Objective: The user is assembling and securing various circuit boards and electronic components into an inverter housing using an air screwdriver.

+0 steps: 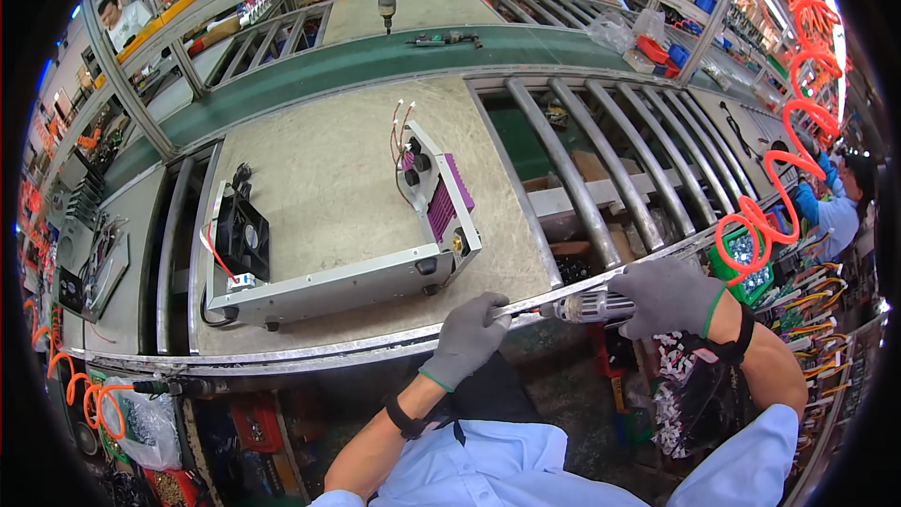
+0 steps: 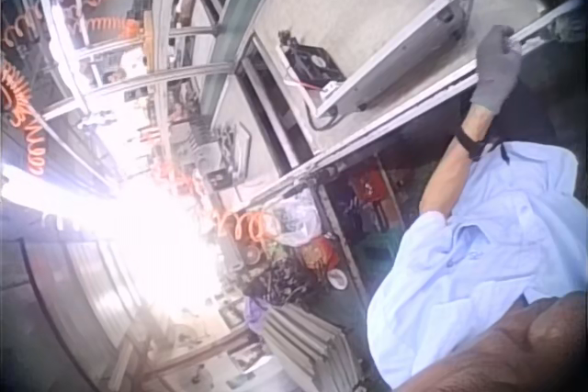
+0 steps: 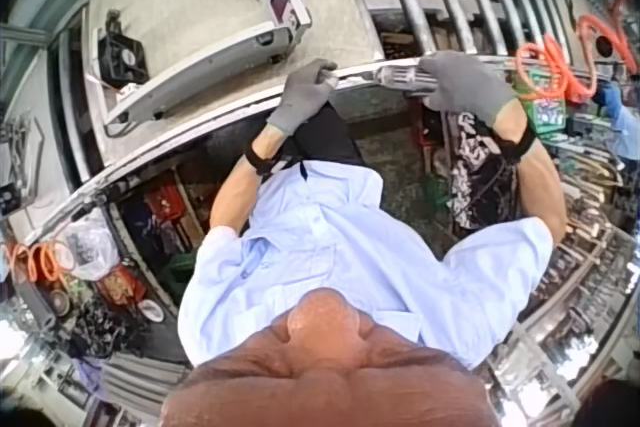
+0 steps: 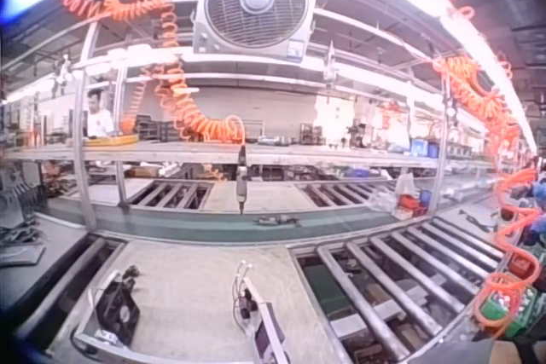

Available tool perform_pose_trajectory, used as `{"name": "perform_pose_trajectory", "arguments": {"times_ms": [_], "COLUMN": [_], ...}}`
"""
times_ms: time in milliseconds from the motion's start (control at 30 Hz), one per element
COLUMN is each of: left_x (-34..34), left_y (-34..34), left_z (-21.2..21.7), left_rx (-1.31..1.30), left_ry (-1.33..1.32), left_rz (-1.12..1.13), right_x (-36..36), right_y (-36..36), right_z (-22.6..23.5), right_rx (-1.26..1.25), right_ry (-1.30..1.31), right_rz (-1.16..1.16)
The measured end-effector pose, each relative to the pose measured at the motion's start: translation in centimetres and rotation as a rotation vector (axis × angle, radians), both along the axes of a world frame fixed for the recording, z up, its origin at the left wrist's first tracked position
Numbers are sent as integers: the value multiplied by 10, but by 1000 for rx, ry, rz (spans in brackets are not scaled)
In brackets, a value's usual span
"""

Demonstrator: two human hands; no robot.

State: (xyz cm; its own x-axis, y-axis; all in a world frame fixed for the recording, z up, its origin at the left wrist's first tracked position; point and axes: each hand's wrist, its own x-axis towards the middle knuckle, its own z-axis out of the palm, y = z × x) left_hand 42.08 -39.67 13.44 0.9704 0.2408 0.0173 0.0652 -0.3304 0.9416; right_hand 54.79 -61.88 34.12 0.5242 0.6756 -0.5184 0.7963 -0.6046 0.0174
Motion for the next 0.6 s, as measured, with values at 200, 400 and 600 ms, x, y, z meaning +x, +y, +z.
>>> {"name": "perform_pose_trajectory", "arguments": {"times_ms": [200, 400, 600], "left_x": [3, -6, -6], "left_y": [-9, -8, -6], "left_z": [-3, 5, -3], "left_rx": [324, 325, 328], "left_ry": [-72, 49, 4], "left_rz": [11, 6, 22], "right_x": [-6, -5, -7], "right_y": [-1, 3, 5], "right_z": [2, -10, -6], "right_rx": [39, 0, 9], "right_ry": [-17, -6, -19], "right_rz": [-1, -6, 17]}}
